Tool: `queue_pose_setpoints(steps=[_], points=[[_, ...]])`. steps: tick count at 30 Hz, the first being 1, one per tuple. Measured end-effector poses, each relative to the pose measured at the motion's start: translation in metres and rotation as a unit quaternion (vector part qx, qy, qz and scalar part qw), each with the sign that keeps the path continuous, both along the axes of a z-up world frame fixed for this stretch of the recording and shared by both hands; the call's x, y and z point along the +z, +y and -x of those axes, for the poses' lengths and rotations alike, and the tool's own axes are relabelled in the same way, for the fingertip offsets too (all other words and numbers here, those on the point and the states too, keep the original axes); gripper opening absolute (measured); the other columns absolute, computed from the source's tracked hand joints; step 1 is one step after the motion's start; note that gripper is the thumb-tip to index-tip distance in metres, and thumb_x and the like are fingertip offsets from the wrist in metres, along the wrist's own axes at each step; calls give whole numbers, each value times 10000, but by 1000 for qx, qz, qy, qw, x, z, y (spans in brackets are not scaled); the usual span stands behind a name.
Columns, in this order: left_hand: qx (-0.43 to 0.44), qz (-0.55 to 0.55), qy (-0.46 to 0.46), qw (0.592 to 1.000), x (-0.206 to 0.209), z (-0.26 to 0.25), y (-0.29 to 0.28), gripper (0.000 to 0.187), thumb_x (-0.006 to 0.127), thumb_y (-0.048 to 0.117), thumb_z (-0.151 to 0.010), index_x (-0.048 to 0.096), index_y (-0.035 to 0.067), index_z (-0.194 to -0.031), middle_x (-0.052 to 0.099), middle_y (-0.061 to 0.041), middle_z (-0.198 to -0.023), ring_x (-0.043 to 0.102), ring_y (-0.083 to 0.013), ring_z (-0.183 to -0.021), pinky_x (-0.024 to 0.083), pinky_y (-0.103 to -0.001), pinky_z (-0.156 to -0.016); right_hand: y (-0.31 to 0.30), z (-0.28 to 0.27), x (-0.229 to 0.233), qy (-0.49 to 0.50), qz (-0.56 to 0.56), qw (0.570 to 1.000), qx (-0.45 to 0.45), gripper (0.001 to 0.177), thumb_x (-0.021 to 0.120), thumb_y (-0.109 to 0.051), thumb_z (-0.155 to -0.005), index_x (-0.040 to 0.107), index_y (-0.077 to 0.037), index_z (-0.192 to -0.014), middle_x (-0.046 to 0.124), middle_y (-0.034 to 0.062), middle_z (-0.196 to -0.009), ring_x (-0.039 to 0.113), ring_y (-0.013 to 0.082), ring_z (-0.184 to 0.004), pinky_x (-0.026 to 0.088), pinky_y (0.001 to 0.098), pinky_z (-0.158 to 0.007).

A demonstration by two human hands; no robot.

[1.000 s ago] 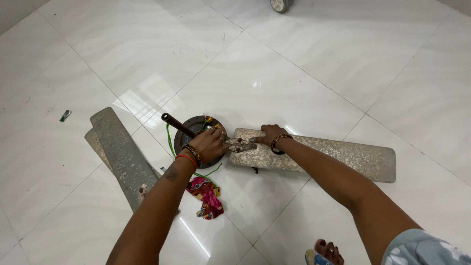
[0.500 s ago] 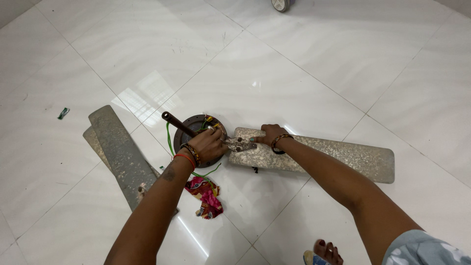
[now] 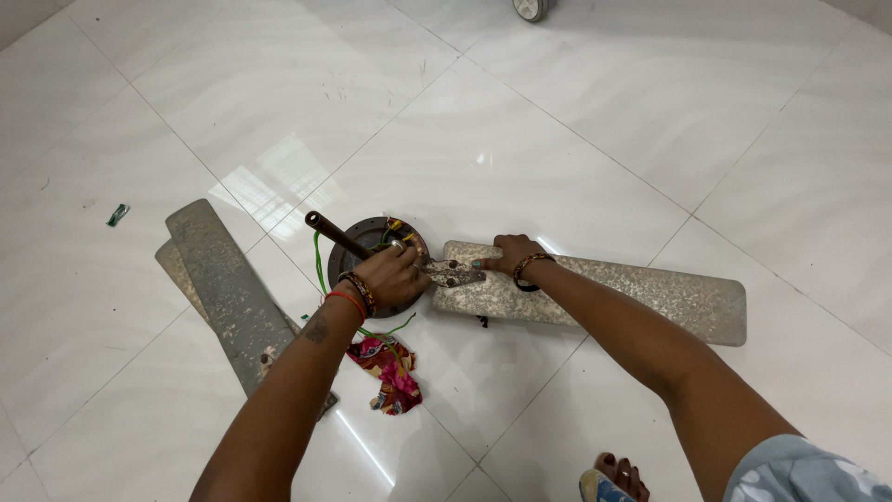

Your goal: The person works on a ceiling fan motor lying on a tiled floor, using a screwdriver to tighten screws on the motor housing and adjusting the fan blades. The person handles the motor, blades, and screwdriver throughout the clip.

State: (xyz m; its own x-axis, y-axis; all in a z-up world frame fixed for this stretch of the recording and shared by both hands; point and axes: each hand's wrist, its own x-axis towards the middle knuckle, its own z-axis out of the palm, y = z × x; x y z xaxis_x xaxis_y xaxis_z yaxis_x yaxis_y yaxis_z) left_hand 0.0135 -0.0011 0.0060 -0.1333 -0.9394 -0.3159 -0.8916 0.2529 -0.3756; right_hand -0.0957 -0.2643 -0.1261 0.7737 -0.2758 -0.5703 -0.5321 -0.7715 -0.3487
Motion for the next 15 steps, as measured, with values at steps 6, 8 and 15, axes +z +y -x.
queue_pose_setpoints(steps=[6,8,15], points=[[-107,36,-81,990,-1,1,3,153,647,226,-873,689,89,-923,735,-35,-910,642,-214,-973,508,-312,-719,0,-3,0,9,1,1000,-3,912,653,-794,-791,604,-81,-1358,698,149,-1239,677,283,-1165,574,429,-954],[-117,24,-98,988,-3,0,3,160,642,240,-879,688,87,-871,731,-34,-886,648,-209,-908,496,-308,-664,1,-2,-1,10,1,1000,-11,916,665,-793,-771,617,-84,-1349,706,140,-1244,682,281,-1172,574,428,-967],[-19,-47,-118,992,-13,5,-7,239,585,235,-949,676,105,-771,710,-47,-750,642,-156,-673,458,-294,-553,-1,-4,-7,1,0,999,-34,910,694,-781,-747,628,-99,-1344,671,138,-1286,651,301,-1202,555,447,-983]])
